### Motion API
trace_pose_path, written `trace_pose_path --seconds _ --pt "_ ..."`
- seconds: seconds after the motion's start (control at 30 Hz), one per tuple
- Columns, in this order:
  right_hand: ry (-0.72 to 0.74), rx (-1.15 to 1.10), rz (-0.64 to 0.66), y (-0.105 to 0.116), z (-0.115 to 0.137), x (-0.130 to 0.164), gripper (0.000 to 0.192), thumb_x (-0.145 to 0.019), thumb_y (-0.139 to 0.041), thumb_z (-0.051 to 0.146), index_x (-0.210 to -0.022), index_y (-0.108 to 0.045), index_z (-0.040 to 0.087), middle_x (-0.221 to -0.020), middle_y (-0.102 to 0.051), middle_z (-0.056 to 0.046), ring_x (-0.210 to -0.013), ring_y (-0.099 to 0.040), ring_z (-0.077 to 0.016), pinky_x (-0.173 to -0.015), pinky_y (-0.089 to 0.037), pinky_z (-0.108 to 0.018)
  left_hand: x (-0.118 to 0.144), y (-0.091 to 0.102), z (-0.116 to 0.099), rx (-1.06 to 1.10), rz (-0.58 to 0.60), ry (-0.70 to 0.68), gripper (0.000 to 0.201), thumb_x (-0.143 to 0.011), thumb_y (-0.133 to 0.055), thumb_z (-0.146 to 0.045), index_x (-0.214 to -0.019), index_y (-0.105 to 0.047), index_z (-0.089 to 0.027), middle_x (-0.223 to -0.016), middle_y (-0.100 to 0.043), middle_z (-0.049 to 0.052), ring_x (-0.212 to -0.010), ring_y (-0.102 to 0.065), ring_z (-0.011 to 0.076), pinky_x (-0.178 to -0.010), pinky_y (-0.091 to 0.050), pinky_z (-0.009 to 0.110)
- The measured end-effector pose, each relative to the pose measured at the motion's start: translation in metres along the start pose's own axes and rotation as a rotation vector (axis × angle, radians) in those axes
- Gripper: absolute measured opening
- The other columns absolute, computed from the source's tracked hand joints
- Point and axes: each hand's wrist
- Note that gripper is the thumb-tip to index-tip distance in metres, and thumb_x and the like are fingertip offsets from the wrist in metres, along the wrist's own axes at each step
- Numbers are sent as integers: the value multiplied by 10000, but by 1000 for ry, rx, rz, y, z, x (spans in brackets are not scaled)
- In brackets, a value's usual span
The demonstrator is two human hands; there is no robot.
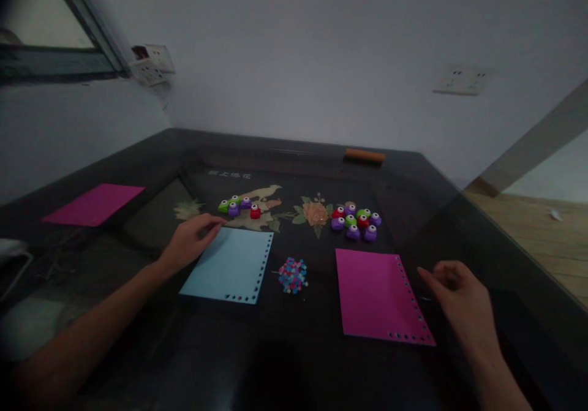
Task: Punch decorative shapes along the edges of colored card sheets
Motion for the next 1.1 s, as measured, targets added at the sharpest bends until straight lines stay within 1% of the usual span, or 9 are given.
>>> trace_pose_path --seconds 0.13,0.27,0.33,0.47,0.6,0.73,0.87,1.0,1.1 --pt "16 -123 -11 -1 22 7 400 -563 -668 504 -856 -574 247 -712 -624 -34 -652 -605 -248 -600 -484 -379 -1 -2 3 25 49 -44 241 -872 -441 -207 -1037 -611 -162 -1004 -636 78 -952 -596 200 -880 -467 382" --pt "199 -69 122 -11 67 27 263 -683 -623 463 -825 -628 242 -847 -667 -70 -767 -633 -253 -724 -499 -397 0 -2 5 59 61 -103 231 -878 -444 -189 -1042 -605 -171 -1044 -623 78 -1023 -570 196 -930 -445 399" --pt "337 -104 237 -30 94 39 202 -735 -606 422 -816 -628 238 -823 -674 -61 -775 -639 -238 -760 -503 -385 1 -2 4 81 47 -118 221 -883 -441 -191 -1034 -602 -179 -1040 -619 72 -1020 -567 190 -930 -446 395" --pt "617 -130 572 -88 146 57 148 -817 -552 279 -936 -624 228 -911 -689 -53 -833 -647 -207 -765 -514 -347 1 0 3 83 107 -108 250 -870 -471 -206 -1093 -583 -184 -1091 -596 74 -1064 -543 207 -953 -427 416" --pt "883 53 604 -134 178 62 220 -823 -541 147 -1023 -624 187 -1040 -661 -72 -999 -595 -224 -884 -469 -390 0 0 4 101 175 -72 363 -845 -543 -269 -1199 -522 -192 -1194 -551 90 -1141 -498 232 -993 -391 435" --pt "913 246 596 -157 191 63 296 -846 -567 227 -1125 -599 135 -1129 -620 -114 -1070 -556 -256 -901 -463 -398 1 0 7 131 232 -61 440 -831 -581 -360 -1233 -505 -197 -1239 -516 102 -1180 -465 240 -1021 -359 435" --pt "925 405 587 -172 192 66 434 -840 -581 374 -1188 -568 115 -1172 -580 -150 -1104 -519 -288 -873 -474 -405 1 2 11 135 275 -23 507 -785 -623 -453 -1230 -514 -236 -1258 -502 89 -1196 -447 260 -1019 -352 458" --pt "941 507 569 -181 191 69 563 -817 -588 457 -1242 -533 92 -1196 -550 -172 -1101 -496 -318 -850 -474 -418 1 1 15 73 321 -28 614 -738 -646 -525 -1254 -507 -224 -1271 -489 104 -1196 -434 274 -1014 -345 444" --pt "949 535 559 -181 191 71 549 -817 -582 467 -1230 -547 106 -1213 -539 -169 -1098 -489 -323 -834 -473 -419 2 -3 19 -11 322 -41 661 -721 -653 -545 -1268 -502 -206 -1252 -497 111 -1163 -446 281 -992 -351 439"
Point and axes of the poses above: each hand's wrist, its own x-axis away from the middle knuckle, its own y-axis out of the back of the hand, z = x × y
